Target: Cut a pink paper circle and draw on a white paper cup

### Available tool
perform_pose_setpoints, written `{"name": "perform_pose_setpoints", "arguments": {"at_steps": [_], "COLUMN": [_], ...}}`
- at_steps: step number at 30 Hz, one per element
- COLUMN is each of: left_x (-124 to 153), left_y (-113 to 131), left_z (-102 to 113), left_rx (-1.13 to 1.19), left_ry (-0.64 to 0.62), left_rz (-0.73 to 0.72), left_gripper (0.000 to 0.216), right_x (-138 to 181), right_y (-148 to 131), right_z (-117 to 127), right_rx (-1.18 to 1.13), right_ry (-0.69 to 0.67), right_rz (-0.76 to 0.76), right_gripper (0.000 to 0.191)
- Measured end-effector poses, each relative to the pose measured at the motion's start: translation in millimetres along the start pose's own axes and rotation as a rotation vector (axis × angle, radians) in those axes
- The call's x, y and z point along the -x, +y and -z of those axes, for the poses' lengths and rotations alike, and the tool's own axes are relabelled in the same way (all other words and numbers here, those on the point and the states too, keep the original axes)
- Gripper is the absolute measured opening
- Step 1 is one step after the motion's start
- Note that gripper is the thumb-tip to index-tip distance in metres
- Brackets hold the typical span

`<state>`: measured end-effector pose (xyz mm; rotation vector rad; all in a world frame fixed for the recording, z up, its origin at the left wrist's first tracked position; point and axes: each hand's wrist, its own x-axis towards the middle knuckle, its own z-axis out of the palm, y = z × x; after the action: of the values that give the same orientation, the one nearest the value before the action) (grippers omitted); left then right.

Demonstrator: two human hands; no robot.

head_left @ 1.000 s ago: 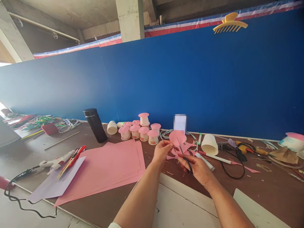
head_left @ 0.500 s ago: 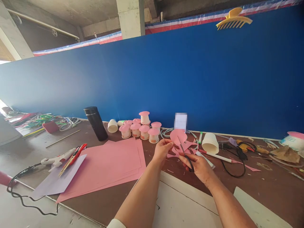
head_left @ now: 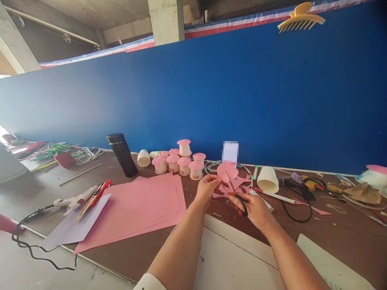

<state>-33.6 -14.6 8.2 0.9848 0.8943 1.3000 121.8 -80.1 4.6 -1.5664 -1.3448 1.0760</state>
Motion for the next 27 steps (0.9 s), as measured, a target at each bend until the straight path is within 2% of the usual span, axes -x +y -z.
{"name": "perform_pose_setpoints", "arguments": {"at_steps": [10, 12, 15, 18, 21, 24, 27], "left_x": [-6, -8, -11, -13, -13, -9, -3], "left_y": [-8, -9, -10, -11, -10, -8, -7], "left_z": [3, 3, 6, 9, 9, 7, 4], "left_rx": [0.056, 0.053, 0.049, 0.175, 0.364, 0.495, 0.534], "left_ry": [0.011, 0.053, 0.187, 0.270, 0.174, -0.017, -0.168], "left_rz": [0.018, 0.034, 0.076, 0.129, 0.162, 0.189, 0.219], "left_gripper": [0.022, 0.022, 0.021, 0.023, 0.027, 0.030, 0.030], "right_x": [-2, -2, -2, -2, -2, -2, -1], "right_y": [4, 6, 8, 10, 11, 9, 7], "right_z": [0, 0, 3, 8, 15, 19, 15], "right_rx": [-0.007, -0.004, 0.046, 0.252, 0.566, 0.730, 0.765], "right_ry": [-0.038, -0.067, -0.101, 0.001, 0.165, 0.199, 0.212], "right_rz": [0.009, 0.007, 0.039, 0.037, -0.051, -0.119, -0.111], "right_gripper": [0.049, 0.049, 0.049, 0.044, 0.038, 0.034, 0.033]}}
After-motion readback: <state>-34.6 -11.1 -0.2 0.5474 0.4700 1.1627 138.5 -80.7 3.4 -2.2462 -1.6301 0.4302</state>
